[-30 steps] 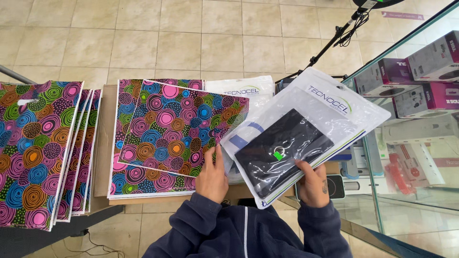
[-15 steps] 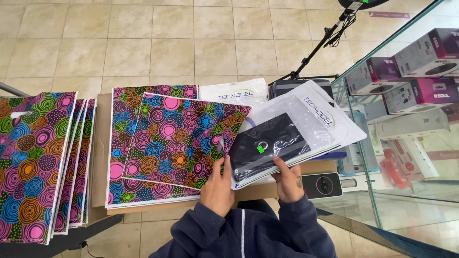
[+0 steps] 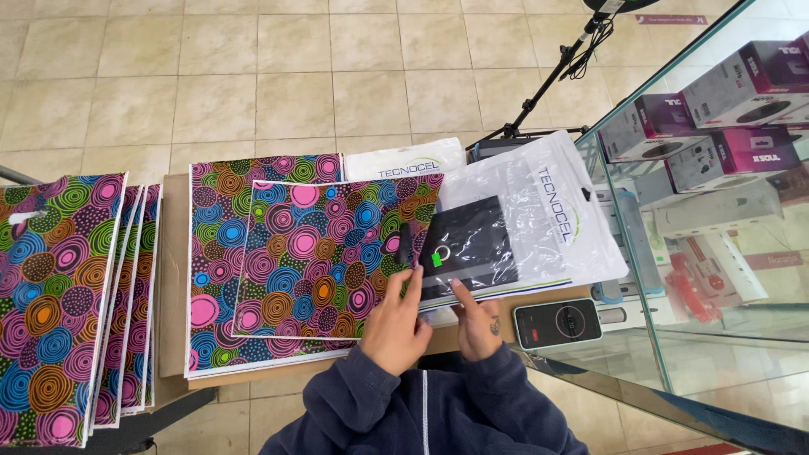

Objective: The person places tablet cases of different colors into white plastic bags and colorful paper bags.

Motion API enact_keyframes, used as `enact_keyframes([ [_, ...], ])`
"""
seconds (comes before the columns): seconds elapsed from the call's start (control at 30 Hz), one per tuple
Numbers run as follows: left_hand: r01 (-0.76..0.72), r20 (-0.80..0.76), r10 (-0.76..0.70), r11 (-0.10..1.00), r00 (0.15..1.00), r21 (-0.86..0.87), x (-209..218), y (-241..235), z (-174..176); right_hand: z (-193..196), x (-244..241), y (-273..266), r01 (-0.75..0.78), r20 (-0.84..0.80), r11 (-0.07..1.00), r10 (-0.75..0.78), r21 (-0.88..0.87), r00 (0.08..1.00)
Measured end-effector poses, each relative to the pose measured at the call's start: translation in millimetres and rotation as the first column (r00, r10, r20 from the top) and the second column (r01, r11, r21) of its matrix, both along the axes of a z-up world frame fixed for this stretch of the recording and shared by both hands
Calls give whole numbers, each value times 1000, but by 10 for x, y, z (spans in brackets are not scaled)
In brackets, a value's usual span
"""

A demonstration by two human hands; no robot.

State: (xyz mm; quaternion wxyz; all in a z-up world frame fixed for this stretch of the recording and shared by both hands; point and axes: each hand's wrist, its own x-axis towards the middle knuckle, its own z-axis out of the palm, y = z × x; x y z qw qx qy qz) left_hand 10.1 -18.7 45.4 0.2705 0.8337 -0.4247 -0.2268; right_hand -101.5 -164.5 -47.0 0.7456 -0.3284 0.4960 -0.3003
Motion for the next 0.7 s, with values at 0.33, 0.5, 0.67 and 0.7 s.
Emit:
enact_keyframes([
  [0.33,265,-133,-344,874,929,-408,696,-168,223,52,76,99,15,240,994,-41,108,970],
  [0.5,80,82,-51,911,995,-404,1747,-489,-154,10,-63,113,-16,255,995,-11,101,967],
  [0.67,32,45,-27,992,999,-119,2624,-882,-327,-303,-230,19,-178,364,984,165,2,917],
  [0.7,88,-108,-92,995,990,-43,2743,-906,-342,-263,-244,16,-209,390,978,199,-17,899],
])
